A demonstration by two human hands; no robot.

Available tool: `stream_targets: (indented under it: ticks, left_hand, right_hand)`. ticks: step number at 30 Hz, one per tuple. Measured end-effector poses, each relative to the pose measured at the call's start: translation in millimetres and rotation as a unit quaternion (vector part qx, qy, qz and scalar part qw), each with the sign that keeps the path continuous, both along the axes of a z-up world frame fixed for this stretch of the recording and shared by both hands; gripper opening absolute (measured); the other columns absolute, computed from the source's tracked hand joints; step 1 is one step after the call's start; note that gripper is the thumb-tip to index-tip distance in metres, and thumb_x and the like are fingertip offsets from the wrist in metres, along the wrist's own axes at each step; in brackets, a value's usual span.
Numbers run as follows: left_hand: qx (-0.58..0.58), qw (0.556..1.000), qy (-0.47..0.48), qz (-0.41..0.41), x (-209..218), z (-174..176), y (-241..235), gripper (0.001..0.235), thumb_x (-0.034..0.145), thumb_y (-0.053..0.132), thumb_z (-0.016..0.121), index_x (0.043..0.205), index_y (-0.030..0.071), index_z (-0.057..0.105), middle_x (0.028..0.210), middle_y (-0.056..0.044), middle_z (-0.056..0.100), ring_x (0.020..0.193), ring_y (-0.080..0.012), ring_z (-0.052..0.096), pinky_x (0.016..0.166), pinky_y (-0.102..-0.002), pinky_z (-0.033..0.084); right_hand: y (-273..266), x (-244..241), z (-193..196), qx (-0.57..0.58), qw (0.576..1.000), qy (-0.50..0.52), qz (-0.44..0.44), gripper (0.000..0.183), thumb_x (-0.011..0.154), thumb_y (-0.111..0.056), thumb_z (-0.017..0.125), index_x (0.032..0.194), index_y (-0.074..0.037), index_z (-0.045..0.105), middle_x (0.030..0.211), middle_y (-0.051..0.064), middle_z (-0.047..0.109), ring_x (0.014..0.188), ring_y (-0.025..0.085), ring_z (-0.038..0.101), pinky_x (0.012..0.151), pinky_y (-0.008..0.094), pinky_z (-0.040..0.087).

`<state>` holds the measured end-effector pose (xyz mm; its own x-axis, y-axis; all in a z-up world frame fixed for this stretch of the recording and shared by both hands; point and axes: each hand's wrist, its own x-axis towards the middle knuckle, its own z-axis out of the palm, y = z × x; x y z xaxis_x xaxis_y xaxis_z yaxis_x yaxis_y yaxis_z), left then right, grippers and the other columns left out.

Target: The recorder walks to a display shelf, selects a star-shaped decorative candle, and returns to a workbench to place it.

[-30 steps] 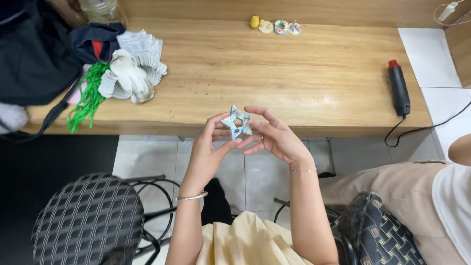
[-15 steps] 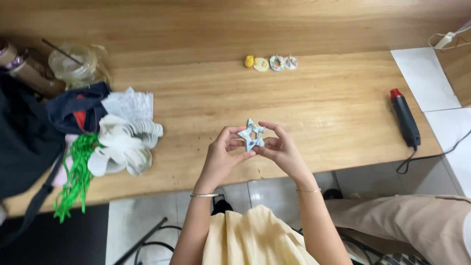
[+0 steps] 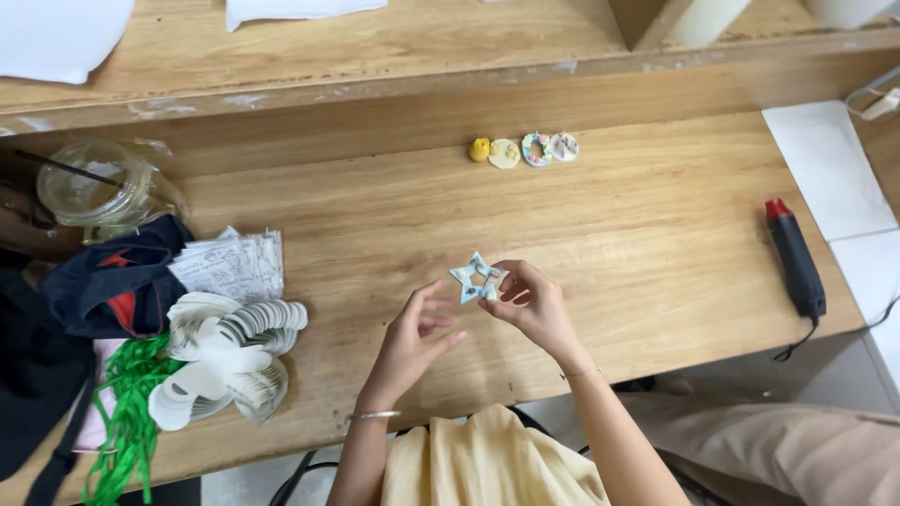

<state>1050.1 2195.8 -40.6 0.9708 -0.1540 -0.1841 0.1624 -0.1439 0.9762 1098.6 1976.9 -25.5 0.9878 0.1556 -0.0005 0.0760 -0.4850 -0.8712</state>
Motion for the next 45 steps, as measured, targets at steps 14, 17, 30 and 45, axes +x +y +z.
stream_targets:
  ticks: [14,17,30,45]
  left_hand:
    - [0.082,0.978,0.137,0.132,-49.9,-37.5,-18.3,0.053,0.084,0.024,0.078,0.132,0.013,0.06,0.123,-0.006,0.073,0.105,-0.0161,0.073,0.09,-0.032,0.06]
    - [0.062,0.974,0.136,0.172,-60.9,-49.4,-19.4,0.051,0.085,0.023,0.077,0.132,0.012,0.061,0.123,-0.008,0.073,0.104,-0.0177,0.073,0.089,-0.032,0.06]
    - [0.132,0.944,0.255,0.161,-87.3,-82.4,-21.1,0.054,0.09,0.027,0.072,0.141,0.016,0.057,0.128,-0.009,0.069,0.111,-0.0198,0.074,0.096,-0.036,0.059]
    - [0.183,0.954,0.212,0.107,-70.3,-70.0,-28.3,0.053,0.09,0.031,0.071,0.139,0.018,0.057,0.129,-0.005,0.069,0.112,-0.0186,0.072,0.092,-0.035,0.061]
  right_hand:
    - [-9.0,180.9,-124.7,-0.155,0.985,0.035,0.06,0.058,0.078,-0.035,0.087,0.127,-0.012,0.065,0.062,0.006,0.065,0.055,0.016,0.063,0.055,0.034,0.05]
    - [-3.6,208.6,-152.8,-0.176,0.984,0.02,0.034,0.059,0.079,-0.037,0.085,0.129,-0.014,0.064,0.066,0.009,0.068,0.06,0.02,0.067,0.059,0.037,0.053]
    - [25.6,252.1,-190.8,-0.171,0.983,0.045,-0.036,0.062,0.078,-0.044,0.085,0.131,-0.02,0.063,0.098,0.014,0.077,0.092,0.028,0.073,0.079,0.042,0.057]
    - [30.9,205.4,-221.3,-0.255,0.963,-0.076,0.043,0.028,0.1,-0.031,0.055,0.127,-0.023,0.056,0.103,0.016,0.075,0.083,0.04,0.072,0.069,0.054,0.055]
